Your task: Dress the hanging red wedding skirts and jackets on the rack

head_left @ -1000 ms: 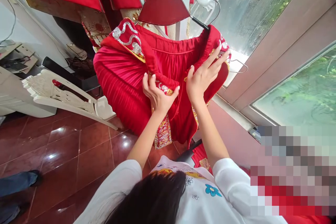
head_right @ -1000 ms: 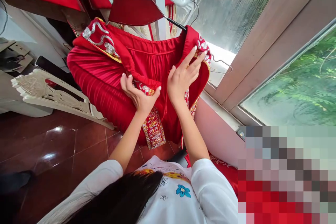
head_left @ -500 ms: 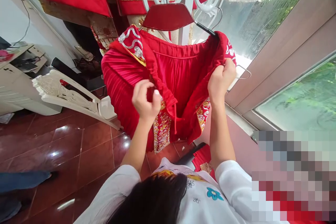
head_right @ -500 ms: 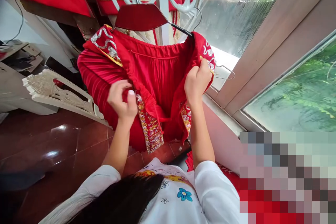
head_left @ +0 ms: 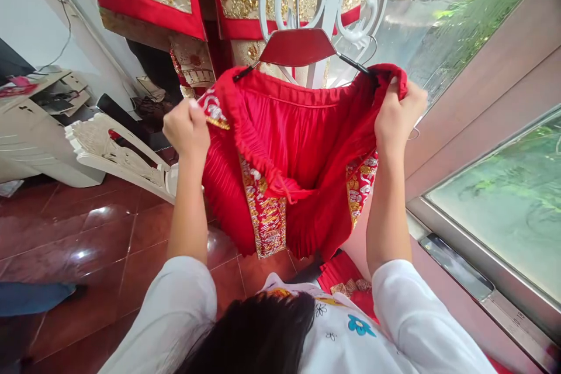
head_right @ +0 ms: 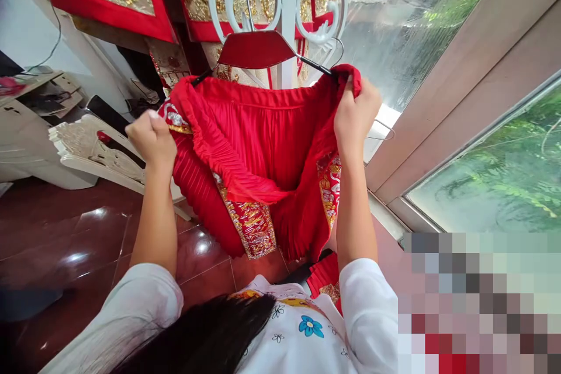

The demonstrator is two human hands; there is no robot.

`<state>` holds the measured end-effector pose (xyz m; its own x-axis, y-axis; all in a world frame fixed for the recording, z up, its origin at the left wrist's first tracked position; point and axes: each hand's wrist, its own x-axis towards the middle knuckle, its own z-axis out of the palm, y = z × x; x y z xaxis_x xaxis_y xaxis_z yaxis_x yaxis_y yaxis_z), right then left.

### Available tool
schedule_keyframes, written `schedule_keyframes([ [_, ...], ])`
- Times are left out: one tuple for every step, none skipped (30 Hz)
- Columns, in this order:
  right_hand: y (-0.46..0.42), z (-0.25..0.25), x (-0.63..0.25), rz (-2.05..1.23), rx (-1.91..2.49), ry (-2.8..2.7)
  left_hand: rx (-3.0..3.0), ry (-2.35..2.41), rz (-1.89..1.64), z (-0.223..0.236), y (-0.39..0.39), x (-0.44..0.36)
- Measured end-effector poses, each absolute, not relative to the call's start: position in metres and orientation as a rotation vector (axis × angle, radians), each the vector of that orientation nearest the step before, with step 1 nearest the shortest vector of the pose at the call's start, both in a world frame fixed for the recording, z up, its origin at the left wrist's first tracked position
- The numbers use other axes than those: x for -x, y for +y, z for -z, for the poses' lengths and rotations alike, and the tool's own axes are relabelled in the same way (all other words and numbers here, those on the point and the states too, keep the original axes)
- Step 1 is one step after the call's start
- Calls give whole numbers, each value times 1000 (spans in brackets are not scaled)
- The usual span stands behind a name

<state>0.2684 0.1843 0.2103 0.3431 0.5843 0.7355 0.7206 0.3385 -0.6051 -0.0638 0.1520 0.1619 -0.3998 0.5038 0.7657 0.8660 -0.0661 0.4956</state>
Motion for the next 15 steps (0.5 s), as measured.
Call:
schedule_keyframes([
  [186, -216, -267, 133, 1314, -1347, 1459, -1884, 1470, -154, 150, 71],
  [188, -221, -264, 131, 1309, -1367, 1451, -1890, 1483, -149, 148, 77],
  [189, -225, -261, 130, 1318, -1383, 1444, -1894, 1494, -147, 146, 81],
  [190, -227, -257, 131, 1335, -1393, 1434, -1900, 1508, -148, 145, 85],
  [190, -229, -254, 132, 1348, -1399, 1424, -1907, 1520, -152, 144, 86],
  [190, -229, -251, 133, 1349, -1402, 1424, -1918, 1521, -159, 141, 87],
  [189, -229, -249, 131, 1343, -1402, 1433, -1929, 1509, -168, 139, 86],
  [188, -227, -247, 126, 1330, -1397, 1455, -1945, 1475, -176, 135, 84],
  [186, -226, -246, 124, 1306, -1386, 1485, -1963, 1421, -184, 132, 82],
  [185, -224, -246, 126, 1275, -1372, 1504, -1988, 1357, -192, 129, 78],
  [184, -223, -246, 130, 1238, -1359, 1514, -2008, 1298, -197, 127, 73],
  [182, -221, -246, 134, 1200, -1353, 1514, -2013, 1263, -201, 126, 68],
  [181, -220, -246, 139, 1161, -1354, 1521, -1999, 1259, -204, 126, 63],
  [180, -218, -247, 141, 1129, -1365, 1544, -1966, 1283, -206, 127, 57],
  [179, -216, -247, 141, 1111, -1380, 1576, -1921, 1327, -207, 130, 52],
])
